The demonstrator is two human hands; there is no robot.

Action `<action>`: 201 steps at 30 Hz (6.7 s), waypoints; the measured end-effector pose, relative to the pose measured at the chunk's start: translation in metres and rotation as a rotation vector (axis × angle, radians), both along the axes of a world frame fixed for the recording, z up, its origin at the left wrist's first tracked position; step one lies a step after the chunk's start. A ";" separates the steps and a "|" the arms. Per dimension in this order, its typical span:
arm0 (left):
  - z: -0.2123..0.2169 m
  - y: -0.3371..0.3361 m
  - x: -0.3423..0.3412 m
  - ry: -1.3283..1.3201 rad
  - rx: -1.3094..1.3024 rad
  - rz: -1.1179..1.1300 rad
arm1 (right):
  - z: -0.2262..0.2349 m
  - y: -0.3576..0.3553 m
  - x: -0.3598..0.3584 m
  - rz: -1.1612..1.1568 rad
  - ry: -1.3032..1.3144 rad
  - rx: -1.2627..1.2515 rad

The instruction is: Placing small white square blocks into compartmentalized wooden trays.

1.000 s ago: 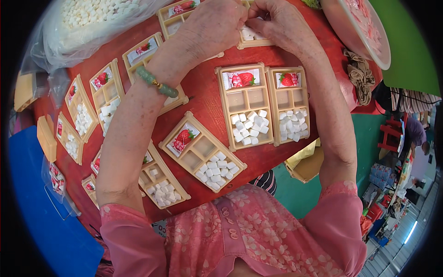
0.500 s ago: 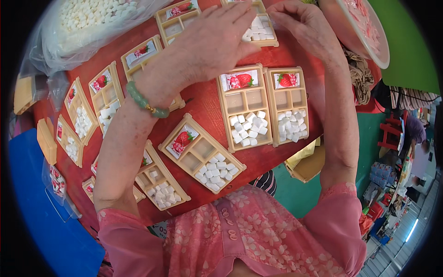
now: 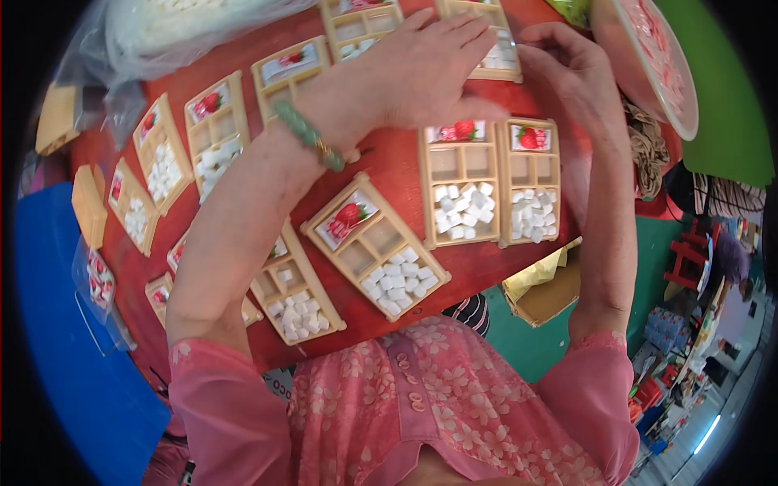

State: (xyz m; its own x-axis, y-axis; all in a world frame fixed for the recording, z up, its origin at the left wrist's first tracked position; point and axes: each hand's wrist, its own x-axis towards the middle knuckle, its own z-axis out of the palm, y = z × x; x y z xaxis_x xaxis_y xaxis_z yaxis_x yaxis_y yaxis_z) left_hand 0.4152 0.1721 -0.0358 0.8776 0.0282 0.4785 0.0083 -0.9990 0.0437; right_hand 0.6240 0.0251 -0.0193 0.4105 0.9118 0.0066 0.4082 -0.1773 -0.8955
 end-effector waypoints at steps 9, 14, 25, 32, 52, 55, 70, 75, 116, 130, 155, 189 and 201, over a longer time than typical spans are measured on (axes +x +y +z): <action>0.078 0.050 -0.062 0.230 -0.915 0.099 | 0.009 0.029 -0.049 0.229 0.131 0.055; 0.038 0.038 -0.095 0.360 -0.395 0.193 | 0.008 0.040 -0.074 0.304 0.066 -0.055; 0.002 0.010 -0.098 0.023 -0.029 0.088 | 0.007 0.047 -0.106 0.311 -0.683 0.091; 0.011 0.019 -0.101 0.218 -0.367 0.096 | 0.015 0.051 -0.110 0.292 -0.611 0.016; 0.006 0.017 -0.101 0.239 -0.213 0.096 | 0.013 0.052 -0.103 0.425 -0.740 -0.003; 0.007 0.016 -0.099 0.279 -0.247 0.113 | 0.011 0.054 -0.095 0.438 -0.675 0.078; -0.005 0.023 -0.104 0.022 -0.343 0.040 | 0.008 0.070 -0.094 0.208 -0.373 0.042; -0.006 0.026 -0.104 0.054 -0.363 0.045 | 0.006 0.072 -0.092 0.254 -0.460 0.029; 0.020 0.016 -0.110 0.231 -0.023 0.102 | 0.026 0.066 -0.122 0.355 -0.556 -0.005; 0.027 0.010 -0.106 0.319 -0.082 0.113 | 0.033 0.064 -0.090 0.216 0.178 -0.216; 0.028 0.019 -0.114 0.323 -0.255 0.062 | 0.027 0.062 -0.127 0.401 -0.251 0.028; 0.006 0.008 -0.118 0.202 -0.282 0.145 | -0.001 0.067 -0.087 0.273 0.034 -0.052; 0.004 0.010 -0.117 0.198 -0.291 0.123 | 0.010 0.081 -0.102 0.382 -0.266 -0.170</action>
State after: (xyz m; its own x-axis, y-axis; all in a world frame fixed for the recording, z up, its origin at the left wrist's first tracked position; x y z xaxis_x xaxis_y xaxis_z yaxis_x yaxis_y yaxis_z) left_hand 0.2985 0.1819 -0.0320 0.9339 0.2487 0.2568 0.1639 -0.9362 0.3109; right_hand 0.5216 0.1063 -0.0090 0.0508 0.9940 -0.0964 0.6829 -0.1050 -0.7229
